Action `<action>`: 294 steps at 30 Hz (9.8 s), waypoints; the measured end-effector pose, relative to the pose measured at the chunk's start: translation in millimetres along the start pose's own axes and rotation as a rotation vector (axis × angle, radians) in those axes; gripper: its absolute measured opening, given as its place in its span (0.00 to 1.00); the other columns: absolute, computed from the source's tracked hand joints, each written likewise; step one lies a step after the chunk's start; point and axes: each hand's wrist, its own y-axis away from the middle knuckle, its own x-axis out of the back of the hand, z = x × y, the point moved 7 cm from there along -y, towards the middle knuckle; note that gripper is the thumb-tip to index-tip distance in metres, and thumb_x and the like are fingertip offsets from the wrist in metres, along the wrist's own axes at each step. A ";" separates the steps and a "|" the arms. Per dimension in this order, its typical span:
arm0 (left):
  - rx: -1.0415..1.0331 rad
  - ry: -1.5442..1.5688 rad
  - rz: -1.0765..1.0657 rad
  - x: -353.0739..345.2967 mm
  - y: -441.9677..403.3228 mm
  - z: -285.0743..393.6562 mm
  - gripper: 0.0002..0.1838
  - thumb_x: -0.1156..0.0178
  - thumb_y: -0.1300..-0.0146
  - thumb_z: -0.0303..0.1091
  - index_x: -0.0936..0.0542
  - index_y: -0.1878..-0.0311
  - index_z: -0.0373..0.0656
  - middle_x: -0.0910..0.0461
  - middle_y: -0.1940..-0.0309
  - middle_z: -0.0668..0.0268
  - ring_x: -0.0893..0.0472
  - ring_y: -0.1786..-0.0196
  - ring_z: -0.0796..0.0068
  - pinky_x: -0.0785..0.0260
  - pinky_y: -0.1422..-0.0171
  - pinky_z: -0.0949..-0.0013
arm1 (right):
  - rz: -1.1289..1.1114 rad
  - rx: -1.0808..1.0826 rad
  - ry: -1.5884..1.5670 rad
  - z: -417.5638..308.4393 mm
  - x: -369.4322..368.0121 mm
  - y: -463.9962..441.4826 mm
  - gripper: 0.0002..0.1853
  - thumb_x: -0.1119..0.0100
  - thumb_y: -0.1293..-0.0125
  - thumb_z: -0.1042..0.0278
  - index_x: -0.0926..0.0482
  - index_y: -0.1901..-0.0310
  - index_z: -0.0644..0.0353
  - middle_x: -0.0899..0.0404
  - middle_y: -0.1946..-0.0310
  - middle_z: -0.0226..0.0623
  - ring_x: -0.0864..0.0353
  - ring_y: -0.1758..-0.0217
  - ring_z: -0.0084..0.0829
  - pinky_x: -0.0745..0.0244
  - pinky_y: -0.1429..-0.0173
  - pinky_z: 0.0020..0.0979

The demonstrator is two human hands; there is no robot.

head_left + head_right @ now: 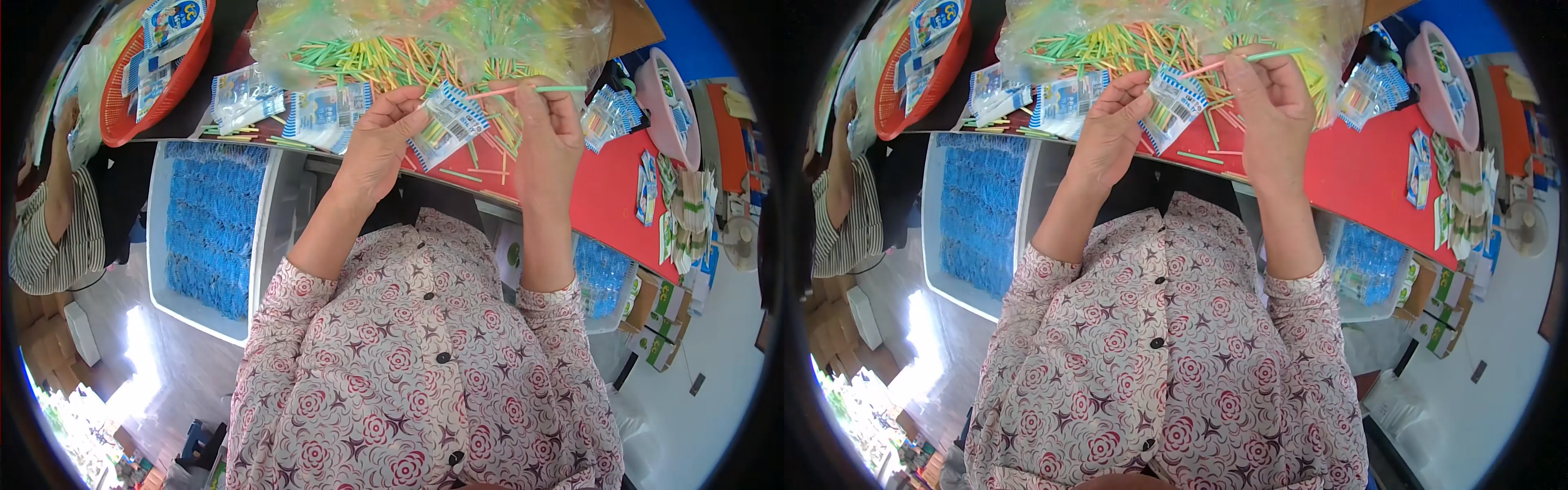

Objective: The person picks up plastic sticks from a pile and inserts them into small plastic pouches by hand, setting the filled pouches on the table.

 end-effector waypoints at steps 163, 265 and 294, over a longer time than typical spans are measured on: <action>-0.100 -0.410 0.351 51.7 42.7 85.1 0.05 0.37 0.41 0.29 0.19 0.64 0.38 0.21 0.69 0.73 0.26 0.67 0.87 0.37 0.62 0.82 | -0.565 0.463 1.458 80.1 -59.2 -28.8 0.07 0.43 0.40 0.66 0.17 0.64 0.55 0.22 0.67 0.35 0.22 0.60 0.39 0.25 0.56 0.36; -0.140 -0.249 0.228 44.2 31.7 78.1 0.05 0.40 0.38 0.32 0.21 0.62 0.42 0.19 0.64 0.68 0.20 0.59 0.76 0.33 0.53 0.73 | -0.579 0.581 1.763 101.6 -89.0 -27.5 0.08 0.47 0.46 0.71 0.25 0.65 0.63 0.23 0.69 0.45 0.21 0.63 0.45 0.24 0.58 0.39; -0.112 -0.398 -0.284 -66.6 -36.8 45.3 0.04 0.44 0.36 0.30 0.23 0.64 0.40 0.35 0.35 0.58 0.34 0.34 0.71 0.43 0.32 0.69 | -0.494 -0.070 0.533 70.1 -18.6 -16.1 0.10 0.52 0.30 0.64 0.26 0.60 0.61 0.26 0.72 0.25 0.30 0.71 0.17 0.34 0.68 0.23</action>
